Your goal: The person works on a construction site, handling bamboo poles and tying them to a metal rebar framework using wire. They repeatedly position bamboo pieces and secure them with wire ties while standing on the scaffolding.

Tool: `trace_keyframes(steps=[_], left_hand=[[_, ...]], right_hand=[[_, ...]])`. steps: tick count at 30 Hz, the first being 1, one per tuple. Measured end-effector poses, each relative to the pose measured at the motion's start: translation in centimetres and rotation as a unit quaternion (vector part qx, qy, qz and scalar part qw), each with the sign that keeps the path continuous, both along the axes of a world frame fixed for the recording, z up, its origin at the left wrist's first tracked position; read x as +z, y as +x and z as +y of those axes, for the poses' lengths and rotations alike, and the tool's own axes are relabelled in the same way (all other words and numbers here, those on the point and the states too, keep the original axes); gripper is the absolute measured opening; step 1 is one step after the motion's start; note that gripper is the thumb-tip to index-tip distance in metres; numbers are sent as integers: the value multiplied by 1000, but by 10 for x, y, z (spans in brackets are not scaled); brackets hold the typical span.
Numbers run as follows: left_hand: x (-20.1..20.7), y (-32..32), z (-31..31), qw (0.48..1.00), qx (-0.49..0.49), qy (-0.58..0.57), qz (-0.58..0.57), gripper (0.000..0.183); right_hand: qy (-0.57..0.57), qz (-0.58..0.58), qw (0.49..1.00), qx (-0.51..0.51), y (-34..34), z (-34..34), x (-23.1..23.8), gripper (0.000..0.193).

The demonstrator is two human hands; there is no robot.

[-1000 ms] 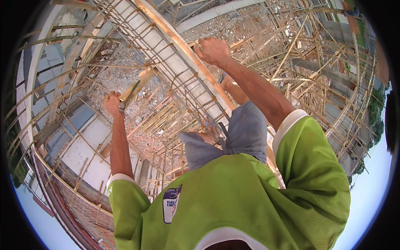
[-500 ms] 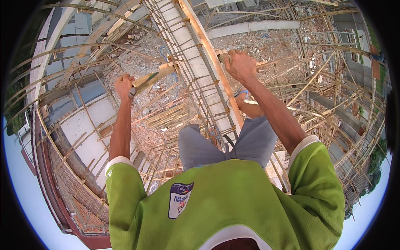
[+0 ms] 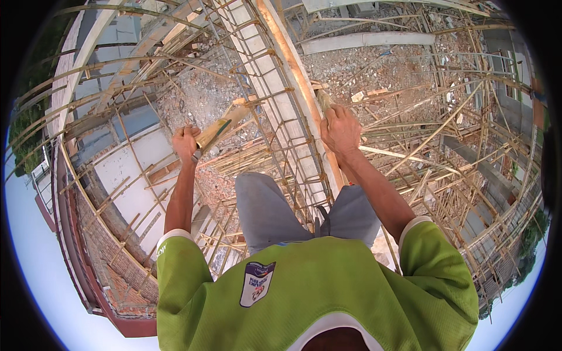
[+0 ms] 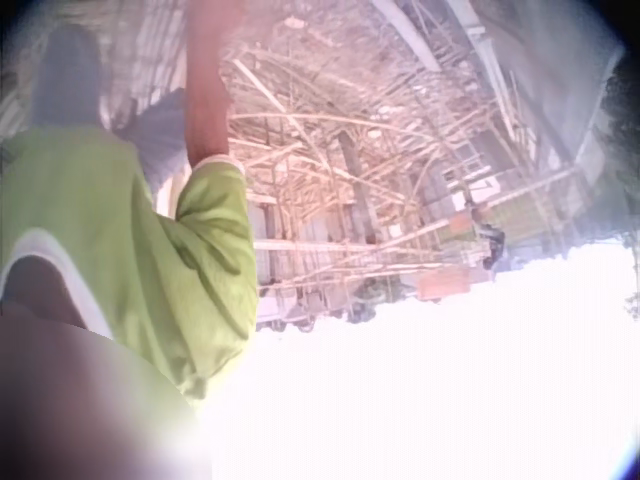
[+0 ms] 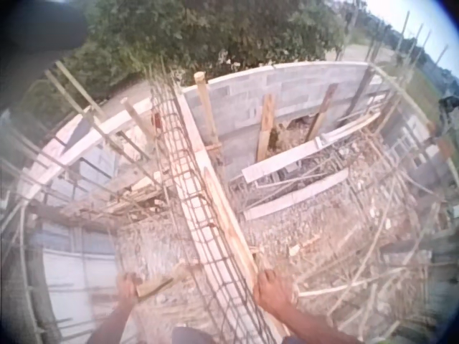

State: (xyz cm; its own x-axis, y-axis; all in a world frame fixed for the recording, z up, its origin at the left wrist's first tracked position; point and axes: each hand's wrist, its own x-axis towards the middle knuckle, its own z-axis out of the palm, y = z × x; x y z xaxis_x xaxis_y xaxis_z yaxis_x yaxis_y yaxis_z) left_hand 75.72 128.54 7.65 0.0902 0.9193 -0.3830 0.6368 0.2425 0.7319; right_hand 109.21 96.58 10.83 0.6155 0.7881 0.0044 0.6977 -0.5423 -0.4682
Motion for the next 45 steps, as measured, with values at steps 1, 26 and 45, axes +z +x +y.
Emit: trace_keyframes(steps=[1,26,45], left_hand=[[-1,1,-1,1000,14,-4,-13,28],[5,9,-10,996,32,-31,-72,29],[51,-61,-108,931,-215,291,41,46]], right_hand=[[20,-27,999,-3,0,0,-2,12],[-14,34,998,-49,-3,-7,7,14],[14,35,998,-58,-7,-10,3,24]])
